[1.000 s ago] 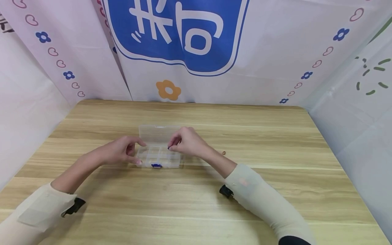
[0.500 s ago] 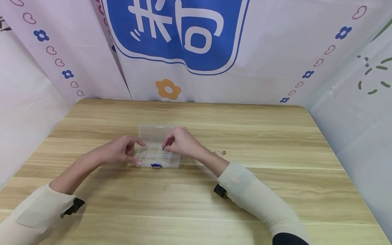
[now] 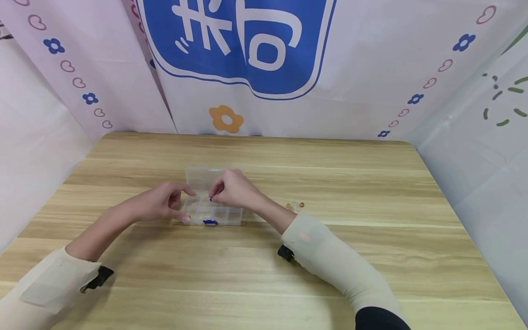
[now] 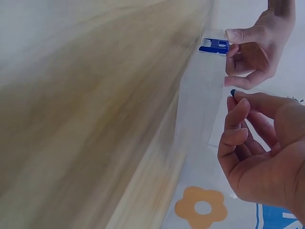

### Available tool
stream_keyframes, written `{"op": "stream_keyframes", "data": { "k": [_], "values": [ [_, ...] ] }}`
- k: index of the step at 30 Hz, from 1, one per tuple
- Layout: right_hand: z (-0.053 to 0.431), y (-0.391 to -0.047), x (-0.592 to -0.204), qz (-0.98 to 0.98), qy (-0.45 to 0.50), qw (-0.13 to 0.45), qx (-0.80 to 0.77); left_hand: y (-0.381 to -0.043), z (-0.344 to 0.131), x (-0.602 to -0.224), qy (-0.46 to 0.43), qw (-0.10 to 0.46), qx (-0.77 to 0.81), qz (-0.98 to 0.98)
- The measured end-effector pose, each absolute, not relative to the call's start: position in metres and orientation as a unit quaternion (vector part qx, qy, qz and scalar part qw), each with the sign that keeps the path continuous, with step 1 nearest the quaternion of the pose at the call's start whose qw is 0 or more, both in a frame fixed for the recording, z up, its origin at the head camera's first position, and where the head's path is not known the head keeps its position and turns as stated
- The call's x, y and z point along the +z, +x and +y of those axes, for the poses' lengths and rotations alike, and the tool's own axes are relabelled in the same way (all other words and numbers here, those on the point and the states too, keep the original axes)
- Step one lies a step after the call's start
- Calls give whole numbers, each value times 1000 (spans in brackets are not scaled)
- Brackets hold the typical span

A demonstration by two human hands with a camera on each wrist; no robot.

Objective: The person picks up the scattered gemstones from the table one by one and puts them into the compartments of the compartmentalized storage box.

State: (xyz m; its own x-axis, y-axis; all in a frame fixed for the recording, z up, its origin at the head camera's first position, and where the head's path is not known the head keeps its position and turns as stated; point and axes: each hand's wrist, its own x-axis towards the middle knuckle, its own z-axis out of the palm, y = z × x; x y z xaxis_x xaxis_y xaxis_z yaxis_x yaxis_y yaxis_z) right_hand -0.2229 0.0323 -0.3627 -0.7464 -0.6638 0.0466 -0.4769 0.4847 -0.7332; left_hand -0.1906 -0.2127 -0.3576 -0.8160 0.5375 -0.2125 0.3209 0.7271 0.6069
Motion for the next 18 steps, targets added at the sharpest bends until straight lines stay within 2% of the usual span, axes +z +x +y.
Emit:
{"op": "stream_keyframes", "data": {
  "k": [18],
  "values": [
    [20,-228,-359,857,-327,137,-374,-191,-212,-357,235,188,282,911]
  ]
}}
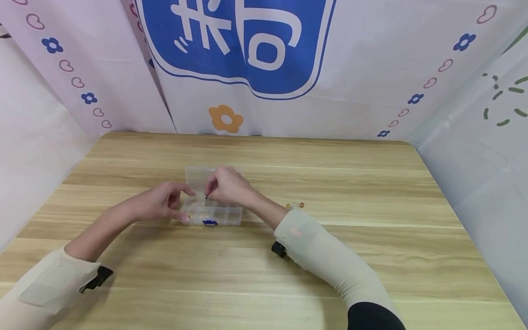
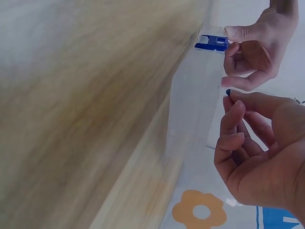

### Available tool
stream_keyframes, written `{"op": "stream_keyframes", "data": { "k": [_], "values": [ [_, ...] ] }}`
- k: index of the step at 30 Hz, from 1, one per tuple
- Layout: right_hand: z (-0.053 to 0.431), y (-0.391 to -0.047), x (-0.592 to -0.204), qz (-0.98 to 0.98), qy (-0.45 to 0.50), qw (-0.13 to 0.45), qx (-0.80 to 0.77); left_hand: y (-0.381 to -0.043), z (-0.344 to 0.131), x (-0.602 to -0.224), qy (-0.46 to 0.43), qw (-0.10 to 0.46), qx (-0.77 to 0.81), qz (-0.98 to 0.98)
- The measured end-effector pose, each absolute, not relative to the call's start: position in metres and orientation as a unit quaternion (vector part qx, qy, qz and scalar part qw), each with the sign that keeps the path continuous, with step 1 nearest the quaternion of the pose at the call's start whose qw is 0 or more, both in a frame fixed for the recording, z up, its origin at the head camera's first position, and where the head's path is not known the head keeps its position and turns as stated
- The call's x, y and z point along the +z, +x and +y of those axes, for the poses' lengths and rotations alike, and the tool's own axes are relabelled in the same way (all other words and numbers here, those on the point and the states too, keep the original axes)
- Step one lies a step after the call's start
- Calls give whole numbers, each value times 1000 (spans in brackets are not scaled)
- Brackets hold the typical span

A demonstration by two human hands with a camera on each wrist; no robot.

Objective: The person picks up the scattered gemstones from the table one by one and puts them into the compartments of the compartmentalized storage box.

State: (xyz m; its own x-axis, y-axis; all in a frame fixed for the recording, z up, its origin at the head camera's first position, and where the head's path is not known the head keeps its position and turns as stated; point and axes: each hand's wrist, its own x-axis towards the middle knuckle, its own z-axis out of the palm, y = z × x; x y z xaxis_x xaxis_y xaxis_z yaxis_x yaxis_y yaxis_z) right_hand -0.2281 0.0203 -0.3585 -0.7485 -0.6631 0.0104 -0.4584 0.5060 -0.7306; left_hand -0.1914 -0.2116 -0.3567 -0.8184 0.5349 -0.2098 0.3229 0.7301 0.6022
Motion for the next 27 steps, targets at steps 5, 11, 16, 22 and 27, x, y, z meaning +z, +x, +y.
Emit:
{"op": "stream_keyframes", "data": {
  "k": [5,11,16,22,27],
  "values": [
    [19,-228,-359,859,-329,135,-368,-192,-212,-357,239,188,283,910],
    [21,-228,-359,861,-325,138,-365,-192,-211,-356,237,189,281,910],
    [27,-227,-357,866,-312,139,-366,-193,-210,-356,238,188,280,911],
    [42,-225,-355,864,-313,136,-369,-192,-210,-357,238,188,282,910],
    [60,-223,-356,863,-314,132,-373,-190,-210,-357,233,192,280,911]
  ]
}}
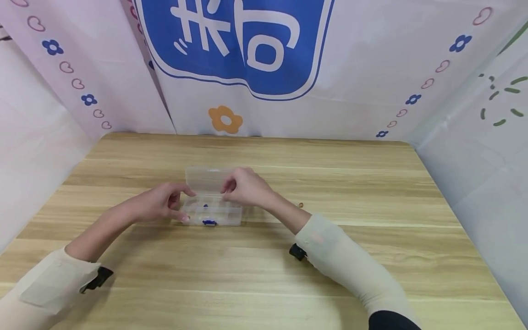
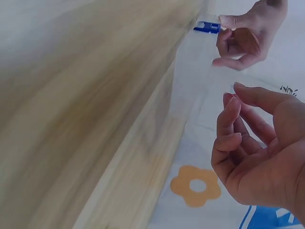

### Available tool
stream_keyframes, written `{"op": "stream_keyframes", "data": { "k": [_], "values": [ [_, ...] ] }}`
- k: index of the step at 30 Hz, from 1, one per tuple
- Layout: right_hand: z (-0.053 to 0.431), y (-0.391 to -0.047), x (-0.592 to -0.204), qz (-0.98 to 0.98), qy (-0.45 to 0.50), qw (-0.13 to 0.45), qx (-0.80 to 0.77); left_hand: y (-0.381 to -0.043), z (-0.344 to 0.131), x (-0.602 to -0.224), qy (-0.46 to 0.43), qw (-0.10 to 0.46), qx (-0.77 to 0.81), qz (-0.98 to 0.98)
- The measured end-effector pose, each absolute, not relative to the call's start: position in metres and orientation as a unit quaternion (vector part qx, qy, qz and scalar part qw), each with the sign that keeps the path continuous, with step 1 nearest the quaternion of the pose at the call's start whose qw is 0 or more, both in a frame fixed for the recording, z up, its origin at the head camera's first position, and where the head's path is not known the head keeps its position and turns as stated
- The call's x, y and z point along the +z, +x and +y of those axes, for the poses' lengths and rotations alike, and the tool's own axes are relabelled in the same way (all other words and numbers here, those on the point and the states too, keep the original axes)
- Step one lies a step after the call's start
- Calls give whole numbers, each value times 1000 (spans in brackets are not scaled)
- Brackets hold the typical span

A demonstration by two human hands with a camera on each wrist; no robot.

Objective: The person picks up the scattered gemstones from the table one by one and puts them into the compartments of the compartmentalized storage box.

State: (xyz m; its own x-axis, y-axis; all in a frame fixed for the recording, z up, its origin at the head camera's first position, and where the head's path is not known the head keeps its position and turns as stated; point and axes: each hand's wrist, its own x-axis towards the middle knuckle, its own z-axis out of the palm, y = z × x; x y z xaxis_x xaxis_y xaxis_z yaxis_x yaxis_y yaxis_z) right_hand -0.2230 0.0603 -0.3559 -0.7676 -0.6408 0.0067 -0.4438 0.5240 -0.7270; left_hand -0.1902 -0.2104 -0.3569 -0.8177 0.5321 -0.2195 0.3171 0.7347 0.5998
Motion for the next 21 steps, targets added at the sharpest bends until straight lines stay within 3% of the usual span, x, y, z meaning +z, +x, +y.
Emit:
{"op": "stream_keyframes", "data": {
  "k": [21],
  "values": [
    [123,-216,-360,873,-277,126,-382,-186,-210,-355,226,195,280,912]
  ]
}}
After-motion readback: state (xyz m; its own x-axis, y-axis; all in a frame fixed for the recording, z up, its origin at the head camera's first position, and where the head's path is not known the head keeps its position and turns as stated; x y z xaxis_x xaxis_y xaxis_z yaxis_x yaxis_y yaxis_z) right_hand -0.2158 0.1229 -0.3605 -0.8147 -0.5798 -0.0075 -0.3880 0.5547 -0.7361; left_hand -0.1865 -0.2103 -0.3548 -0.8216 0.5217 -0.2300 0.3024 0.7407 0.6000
